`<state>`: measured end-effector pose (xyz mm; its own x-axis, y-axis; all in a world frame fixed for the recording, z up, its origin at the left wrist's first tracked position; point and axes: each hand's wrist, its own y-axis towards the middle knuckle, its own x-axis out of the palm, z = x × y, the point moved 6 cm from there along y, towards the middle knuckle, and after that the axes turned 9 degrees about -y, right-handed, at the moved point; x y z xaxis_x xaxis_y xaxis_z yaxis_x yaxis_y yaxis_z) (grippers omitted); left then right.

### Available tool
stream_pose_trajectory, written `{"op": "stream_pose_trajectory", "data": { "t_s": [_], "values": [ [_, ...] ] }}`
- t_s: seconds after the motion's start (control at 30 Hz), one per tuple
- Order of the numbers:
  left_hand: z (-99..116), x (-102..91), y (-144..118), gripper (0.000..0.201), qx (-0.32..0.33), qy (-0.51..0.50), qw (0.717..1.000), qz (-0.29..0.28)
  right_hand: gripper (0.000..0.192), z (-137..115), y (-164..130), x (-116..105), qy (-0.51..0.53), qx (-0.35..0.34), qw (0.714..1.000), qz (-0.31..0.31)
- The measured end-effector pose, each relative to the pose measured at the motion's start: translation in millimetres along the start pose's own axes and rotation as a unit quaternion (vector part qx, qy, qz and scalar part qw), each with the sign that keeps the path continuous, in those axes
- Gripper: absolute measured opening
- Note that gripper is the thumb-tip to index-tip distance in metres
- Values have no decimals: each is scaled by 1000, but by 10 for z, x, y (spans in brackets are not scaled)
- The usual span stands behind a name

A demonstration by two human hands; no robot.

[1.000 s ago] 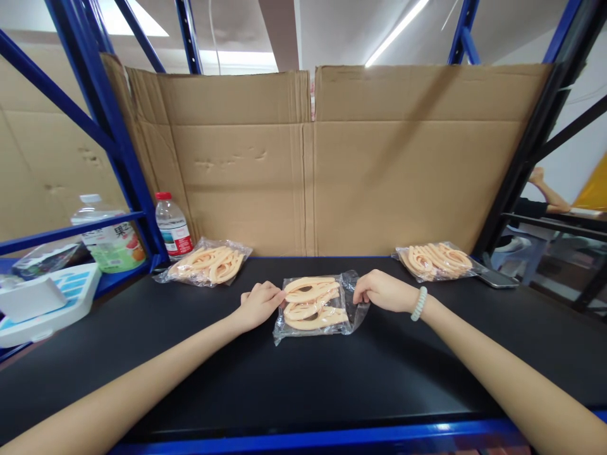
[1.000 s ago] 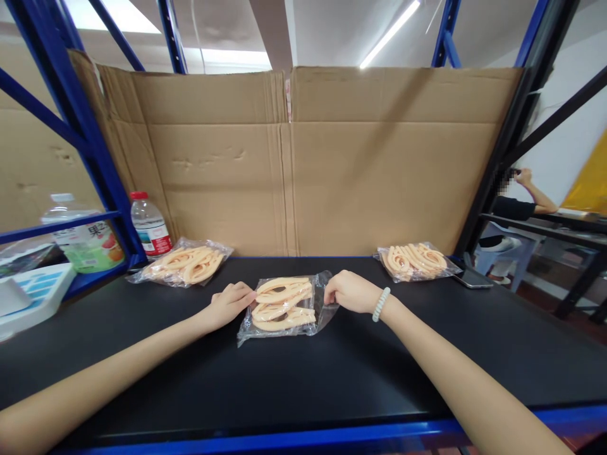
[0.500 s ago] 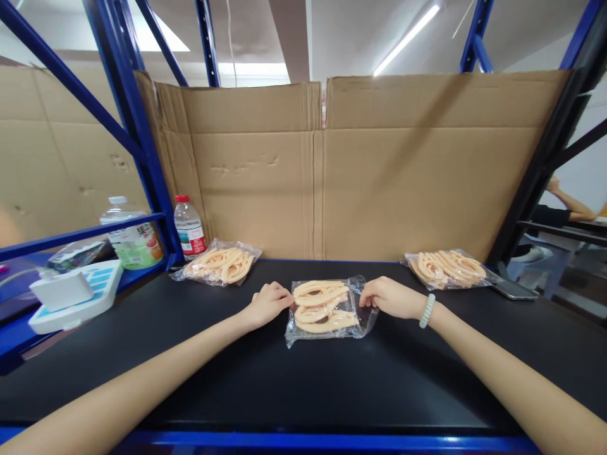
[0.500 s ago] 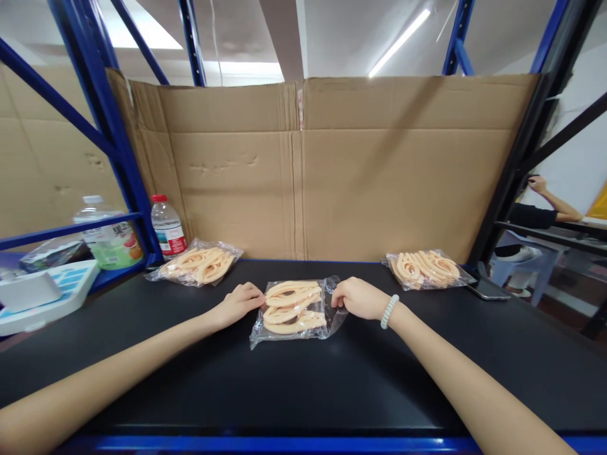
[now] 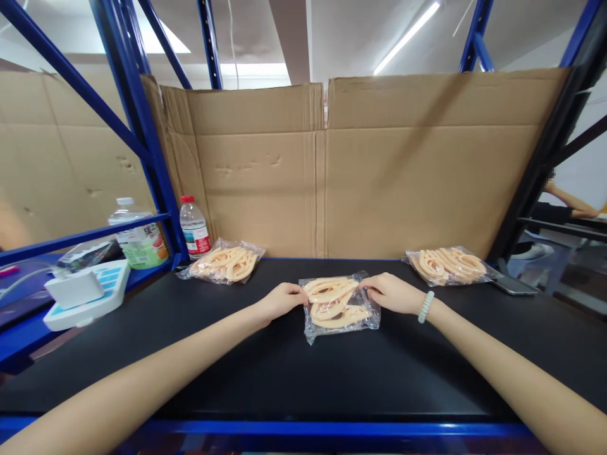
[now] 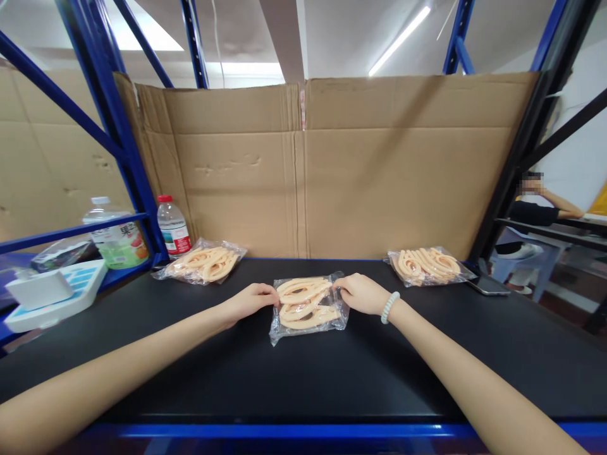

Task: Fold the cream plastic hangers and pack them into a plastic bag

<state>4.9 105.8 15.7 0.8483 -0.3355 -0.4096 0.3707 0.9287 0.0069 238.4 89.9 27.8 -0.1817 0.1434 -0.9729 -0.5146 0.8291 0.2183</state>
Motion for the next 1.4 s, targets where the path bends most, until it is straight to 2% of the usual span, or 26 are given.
{"op": "stream_pose_trajectory", "data": {
  "t_s": [0.13,0.3,0.5,0.63,0.8,0.93,1.13,1.4],
  "values": [
    [71,-72,55,17,-16,-93,995,41,26,55,-12,27,-15,-6,1000,6],
    [281,-140,193,16,1,-200,978,62,26,144,63,132,2,-27,999,30],
    [612,-159,391,8,74,-255,960,85,24,333,141,312,20,34,994,104],
    [754,-176,517,7,99,-267,954,96,34,385,134,368,24,67,990,123],
    [853,-213,654,10,100,-267,953,98,57,330,108,387,18,75,991,110],
    [922,-251,714,11,96,-259,957,90,67,292,114,431,6,71,994,79],
    [1072,-314,773,15,113,-185,973,77,72,308,131,472,-11,77,996,46],
    [1415,-441,706,10,163,-29,986,7,71,299,118,475,-22,84,996,18]
  ]
}}
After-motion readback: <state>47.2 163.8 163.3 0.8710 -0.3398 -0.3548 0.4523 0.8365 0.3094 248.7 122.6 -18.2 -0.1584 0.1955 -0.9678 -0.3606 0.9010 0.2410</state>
